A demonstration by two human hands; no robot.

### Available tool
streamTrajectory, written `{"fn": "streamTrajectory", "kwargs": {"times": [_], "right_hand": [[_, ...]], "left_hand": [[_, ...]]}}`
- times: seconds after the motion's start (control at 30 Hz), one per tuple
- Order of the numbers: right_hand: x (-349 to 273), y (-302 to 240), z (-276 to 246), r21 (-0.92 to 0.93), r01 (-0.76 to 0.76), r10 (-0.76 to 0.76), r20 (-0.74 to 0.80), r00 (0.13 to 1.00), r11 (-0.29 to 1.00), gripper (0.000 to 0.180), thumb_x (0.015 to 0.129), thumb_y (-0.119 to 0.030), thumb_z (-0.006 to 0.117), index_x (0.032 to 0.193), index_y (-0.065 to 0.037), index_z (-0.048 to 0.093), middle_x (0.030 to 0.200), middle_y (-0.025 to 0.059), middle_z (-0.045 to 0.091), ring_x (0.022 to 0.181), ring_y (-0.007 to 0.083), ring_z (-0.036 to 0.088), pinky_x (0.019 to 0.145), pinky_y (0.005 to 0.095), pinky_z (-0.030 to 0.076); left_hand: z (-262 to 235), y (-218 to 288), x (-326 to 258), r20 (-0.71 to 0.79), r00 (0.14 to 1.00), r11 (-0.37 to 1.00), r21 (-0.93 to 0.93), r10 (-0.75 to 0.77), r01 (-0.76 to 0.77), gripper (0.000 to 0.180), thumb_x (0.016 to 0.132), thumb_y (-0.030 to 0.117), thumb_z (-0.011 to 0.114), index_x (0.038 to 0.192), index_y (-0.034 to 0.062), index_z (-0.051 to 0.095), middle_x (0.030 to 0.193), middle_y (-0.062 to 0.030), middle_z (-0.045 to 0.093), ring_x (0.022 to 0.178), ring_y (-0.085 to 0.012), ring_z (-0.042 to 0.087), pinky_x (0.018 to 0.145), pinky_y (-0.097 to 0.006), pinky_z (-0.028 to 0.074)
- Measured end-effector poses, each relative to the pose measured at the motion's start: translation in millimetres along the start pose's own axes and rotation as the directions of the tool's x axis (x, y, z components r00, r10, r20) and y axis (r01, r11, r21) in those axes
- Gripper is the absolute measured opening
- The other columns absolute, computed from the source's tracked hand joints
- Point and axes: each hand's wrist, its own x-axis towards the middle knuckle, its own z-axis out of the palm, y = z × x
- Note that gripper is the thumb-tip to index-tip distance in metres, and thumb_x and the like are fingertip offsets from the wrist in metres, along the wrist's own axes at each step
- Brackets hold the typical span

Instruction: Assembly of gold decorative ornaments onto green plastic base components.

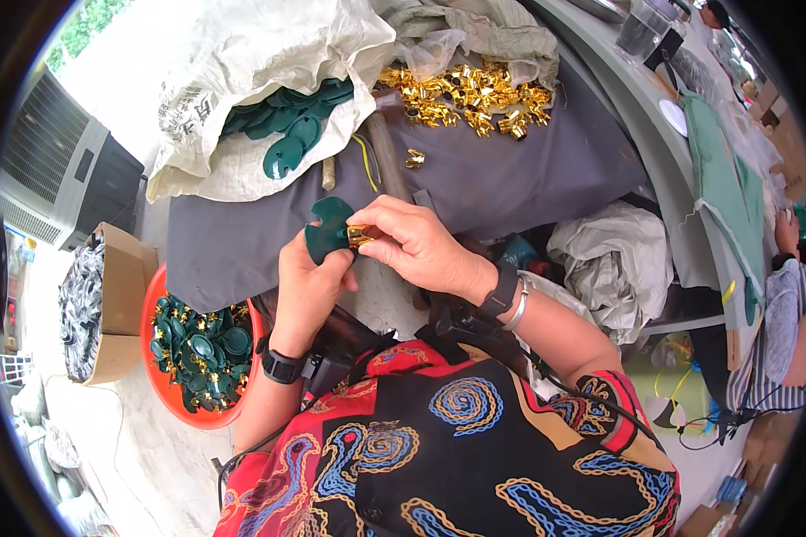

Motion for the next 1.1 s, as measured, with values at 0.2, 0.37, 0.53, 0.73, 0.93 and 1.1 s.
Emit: {"fn": "streamTrajectory", "kwargs": {"times": [0.2,0.37,0.53,0.73,0.93,1.1], "right_hand": [[-2.6,-0.7,2.0,0.085,-0.082,0.08,0.026,0.996,0.993,0.022,0.087,-0.002,0.06,0.109,0.002,0.057,0.095,0.0074,0.057,0.084,0.0148,0.061,0.075,0.0276,0.05],[-3.6,-0.2,5.8,0.237,-0.139,0.144,-0.005,0.989,0.962,0.02,0.087,-0.002,0.059,0.107,0.002,0.057,0.093,0.0069,0.058,0.084,0.0146,0.061,0.075,0.0269,0.05],[2.5,-9.9,3.5,-0.091,0.016,-0.013,0.032,0.999,0.996,0.02,0.085,-0.002,0.062,0.104,0.001,0.057,0.091,0.0097,0.058,0.083,0.0211,0.063,0.072,0.0293,0.051],[3.0,-14.7,0.2,-0.162,-0.009,0.026,0.102,0.994,0.987,0.018,0.085,-0.006,0.063,0.101,0.001,0.057,0.083,0.0083,0.06,0.075,0.0206,0.063,0.065,0.0292,0.051],[1.3,-8.2,3.5,0.513,-0.529,0.466,0.259,0.846,0.676,0.019,0.091,-0.012,0.06,0.099,0.004,0.059,0.086,0.0085,0.065,0.066,0.0125,0.063,0.061,0.0256,0.054],[-3.9,-1.4,1.5,0.655,-0.597,0.52,0.345,0.781,0.463,0.021,0.09,-0.014,0.06,0.101,0.004,0.059,0.086,0.0077,0.065,0.065,0.0138,0.064,0.06,0.0268,0.055]], "left_hand": [[-0.3,2.5,-5.6,-0.01,0.999,0.998,0.052,0.039,-0.038,0.012,0.077,-0.002,0.051,0.087,-0.007,0.056,0.075,-0.0101,0.058,0.052,-0.0137,0.059,0.048,-0.027,0.047],[-1.2,-1.5,-10.0,0.023,1.0,1.0,0.008,-0.001,0.0,0.014,0.077,-0.002,0.05,0.088,-0.0062,0.058,0.077,-0.0106,0.058,0.052,-0.0152,0.06,0.047,-0.028,0.046],[3.1,-5.6,-11.9,-0.005,0.998,0.995,0.076,0.065,-0.064,0.013,0.078,-0.002,0.05,0.088,-0.0056,0.058,0.067,-0.007,0.058,0.051,-0.0131,0.059,0.047,-0.027,0.045],[2.2,-8.8,-13.9,0.04,0.968,0.913,0.324,0.248,-0.248,0.013,0.076,-0.004,0.05,0.088,-0.0079,0.055,0.062,-0.0094,0.058,0.049,-0.0167,0.059,0.047,-0.029,0.045],[4.7,-8.3,-19.6,0.079,0.892,0.707,0.579,0.446,-0.405,0.011,0.07,-0.004,0.054,0.08,-0.0055,0.051,0.074,-0.0221,0.057,0.063,-0.0416,0.057,0.053,-0.045,0.045],[9.7,-10.5,-20.2,0.146,0.872,0.599,0.673,0.468,-0.434,0.015,0.07,-0.006,0.055,0.084,-0.006,0.05,0.082,-0.0233,0.057,0.064,-0.0418,0.057,0.057,-0.047,0.046]]}}
